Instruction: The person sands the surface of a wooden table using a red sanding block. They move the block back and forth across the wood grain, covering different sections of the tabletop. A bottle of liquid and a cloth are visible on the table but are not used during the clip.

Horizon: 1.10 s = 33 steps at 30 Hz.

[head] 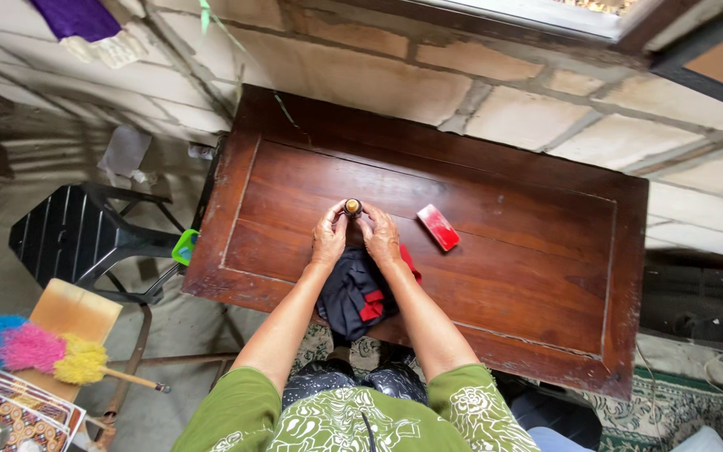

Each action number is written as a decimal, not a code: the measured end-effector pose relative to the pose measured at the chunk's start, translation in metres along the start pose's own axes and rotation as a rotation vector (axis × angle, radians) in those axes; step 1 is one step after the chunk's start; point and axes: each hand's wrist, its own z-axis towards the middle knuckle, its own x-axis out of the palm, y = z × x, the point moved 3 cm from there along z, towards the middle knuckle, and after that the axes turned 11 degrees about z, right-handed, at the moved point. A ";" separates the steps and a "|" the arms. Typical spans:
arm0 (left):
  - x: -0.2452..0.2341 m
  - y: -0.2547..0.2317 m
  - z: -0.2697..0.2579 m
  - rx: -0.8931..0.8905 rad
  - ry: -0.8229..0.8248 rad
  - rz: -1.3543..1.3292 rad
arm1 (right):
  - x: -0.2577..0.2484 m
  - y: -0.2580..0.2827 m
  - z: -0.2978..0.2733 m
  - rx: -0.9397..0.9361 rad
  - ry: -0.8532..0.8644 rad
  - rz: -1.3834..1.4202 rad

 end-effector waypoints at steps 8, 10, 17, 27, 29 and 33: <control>-0.053 0.053 0.025 -0.088 -0.058 0.036 | 0.075 0.002 0.021 -0.048 0.099 -0.081; -0.059 0.061 0.027 -0.097 -0.051 0.053 | 0.083 0.003 0.021 -0.077 0.094 -0.105; -0.067 0.054 0.028 -0.029 -0.058 0.071 | 0.089 -0.002 0.021 -0.075 0.102 -0.123; -0.077 -0.006 0.026 0.237 -0.282 0.322 | 0.044 -0.004 0.012 -0.029 -0.001 -0.234; -0.077 -0.020 0.026 0.250 -0.302 0.353 | 0.029 -0.004 0.009 -0.050 -0.043 -0.235; -0.076 -0.050 0.019 0.268 -0.310 0.408 | 0.003 -0.003 -0.002 -0.046 -0.103 -0.251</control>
